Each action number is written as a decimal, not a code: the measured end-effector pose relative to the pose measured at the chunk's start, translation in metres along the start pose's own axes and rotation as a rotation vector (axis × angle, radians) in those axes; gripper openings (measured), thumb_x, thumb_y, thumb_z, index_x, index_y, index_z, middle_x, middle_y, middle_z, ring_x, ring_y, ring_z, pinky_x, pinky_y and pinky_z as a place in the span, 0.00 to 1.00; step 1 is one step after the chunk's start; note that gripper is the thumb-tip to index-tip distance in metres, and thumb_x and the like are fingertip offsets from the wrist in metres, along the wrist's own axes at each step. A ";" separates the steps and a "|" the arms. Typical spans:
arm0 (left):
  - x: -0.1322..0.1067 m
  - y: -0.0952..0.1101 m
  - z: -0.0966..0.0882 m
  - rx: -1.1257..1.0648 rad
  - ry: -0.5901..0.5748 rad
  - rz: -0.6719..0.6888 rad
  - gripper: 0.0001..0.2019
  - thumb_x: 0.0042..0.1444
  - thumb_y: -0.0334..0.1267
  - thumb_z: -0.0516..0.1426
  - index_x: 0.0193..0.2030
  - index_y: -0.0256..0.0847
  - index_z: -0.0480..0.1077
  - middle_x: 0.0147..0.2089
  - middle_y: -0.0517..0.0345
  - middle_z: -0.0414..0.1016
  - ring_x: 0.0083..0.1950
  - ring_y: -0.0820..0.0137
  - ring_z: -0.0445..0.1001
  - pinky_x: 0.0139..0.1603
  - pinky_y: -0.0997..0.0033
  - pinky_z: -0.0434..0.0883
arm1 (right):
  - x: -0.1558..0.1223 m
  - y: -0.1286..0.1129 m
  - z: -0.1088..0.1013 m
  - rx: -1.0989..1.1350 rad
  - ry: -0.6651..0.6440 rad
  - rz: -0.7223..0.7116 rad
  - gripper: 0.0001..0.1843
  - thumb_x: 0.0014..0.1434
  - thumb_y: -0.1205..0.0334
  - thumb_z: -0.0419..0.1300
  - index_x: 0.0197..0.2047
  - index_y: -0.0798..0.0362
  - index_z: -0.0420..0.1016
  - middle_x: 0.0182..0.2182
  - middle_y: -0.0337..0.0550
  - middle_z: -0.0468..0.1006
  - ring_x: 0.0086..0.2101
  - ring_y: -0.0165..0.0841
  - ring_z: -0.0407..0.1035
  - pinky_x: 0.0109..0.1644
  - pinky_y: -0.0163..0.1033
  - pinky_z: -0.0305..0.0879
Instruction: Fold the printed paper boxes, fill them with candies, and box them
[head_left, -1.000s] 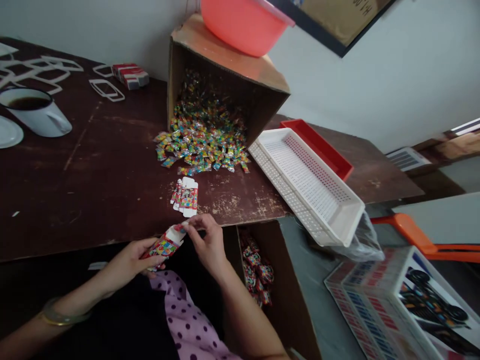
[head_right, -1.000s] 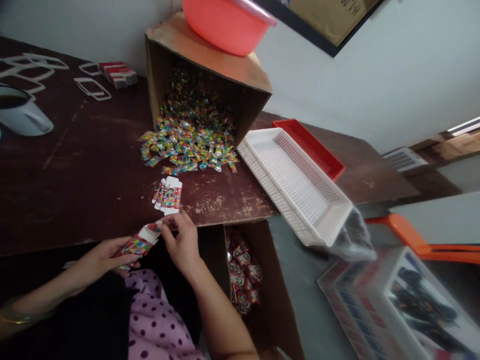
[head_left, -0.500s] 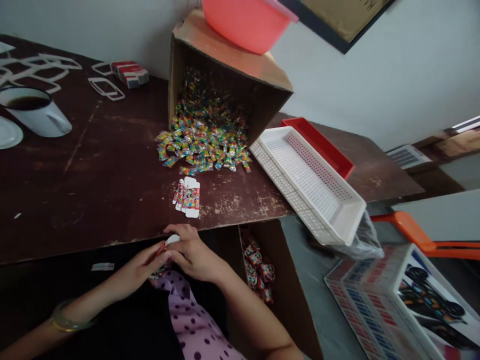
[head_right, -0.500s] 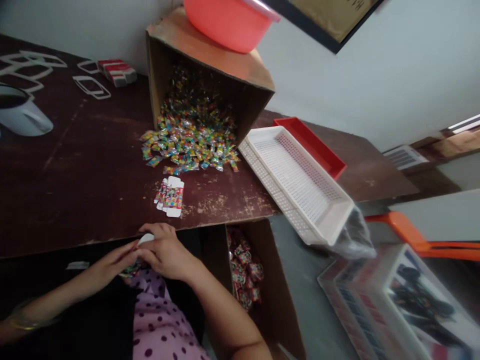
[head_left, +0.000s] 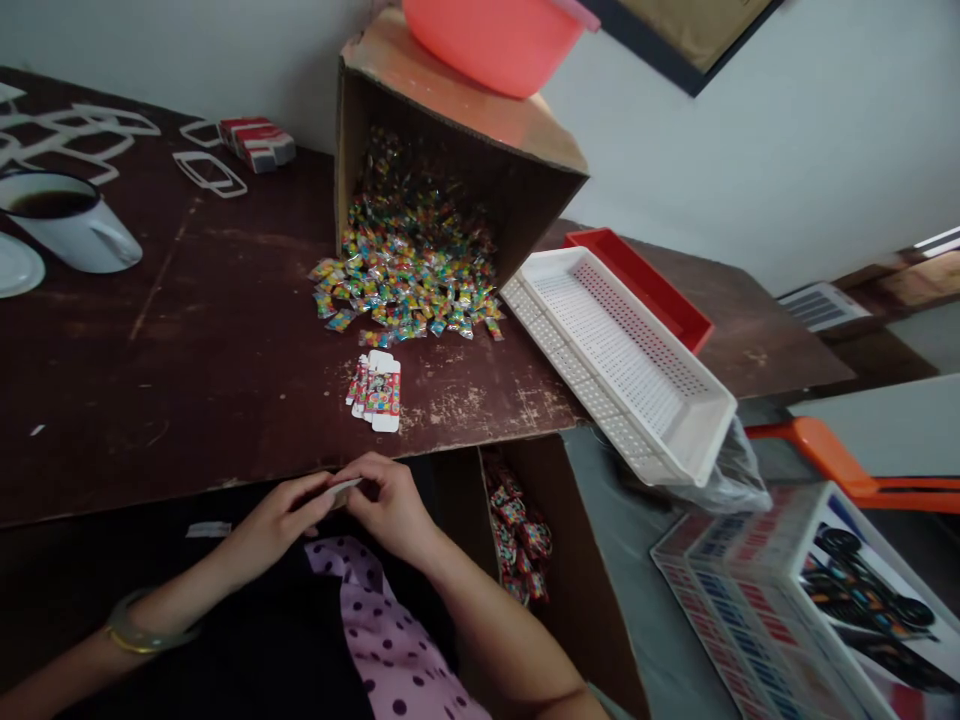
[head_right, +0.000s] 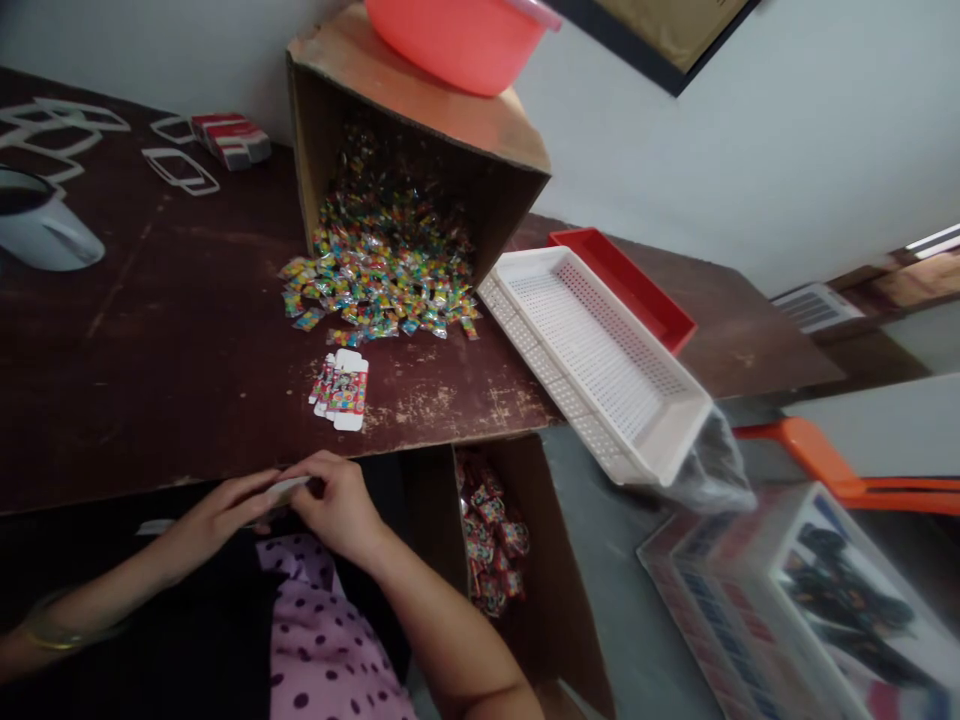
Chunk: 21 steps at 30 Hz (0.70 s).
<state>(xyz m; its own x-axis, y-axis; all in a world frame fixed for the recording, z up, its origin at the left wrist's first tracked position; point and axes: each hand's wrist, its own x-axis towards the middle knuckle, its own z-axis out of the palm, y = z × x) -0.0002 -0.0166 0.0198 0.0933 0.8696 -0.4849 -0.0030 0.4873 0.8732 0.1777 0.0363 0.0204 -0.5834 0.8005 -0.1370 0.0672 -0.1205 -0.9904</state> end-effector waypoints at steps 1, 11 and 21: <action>0.000 0.001 0.000 -0.008 0.015 -0.007 0.16 0.53 0.48 0.60 0.43 0.43 0.81 0.40 0.54 0.84 0.43 0.54 0.77 0.36 0.64 0.77 | -0.001 -0.005 -0.001 -0.139 -0.020 -0.100 0.11 0.59 0.63 0.60 0.44 0.50 0.81 0.40 0.44 0.77 0.40 0.32 0.72 0.49 0.40 0.70; -0.007 -0.016 -0.011 -0.180 -0.087 -0.034 0.19 0.53 0.45 0.64 0.51 0.46 0.78 0.49 0.55 0.82 0.51 0.55 0.75 0.50 0.59 0.74 | 0.006 -0.008 -0.007 -0.245 -0.007 -0.169 0.12 0.63 0.56 0.61 0.45 0.49 0.82 0.40 0.44 0.81 0.40 0.32 0.75 0.46 0.37 0.70; -0.002 -0.004 0.004 -0.178 -0.287 -0.045 0.28 0.56 0.45 0.64 0.64 0.54 0.67 0.64 0.54 0.71 0.63 0.55 0.68 0.59 0.57 0.69 | -0.056 -0.029 -0.066 -0.404 0.216 -0.185 0.12 0.67 0.60 0.56 0.49 0.45 0.80 0.43 0.44 0.81 0.43 0.34 0.74 0.48 0.40 0.70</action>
<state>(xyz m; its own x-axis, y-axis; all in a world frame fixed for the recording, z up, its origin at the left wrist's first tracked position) 0.0040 -0.0209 0.0171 0.3737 0.8009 -0.4678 -0.1634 0.5533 0.8168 0.2621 0.0339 0.0560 -0.4372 0.8954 0.0841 0.3120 0.2387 -0.9196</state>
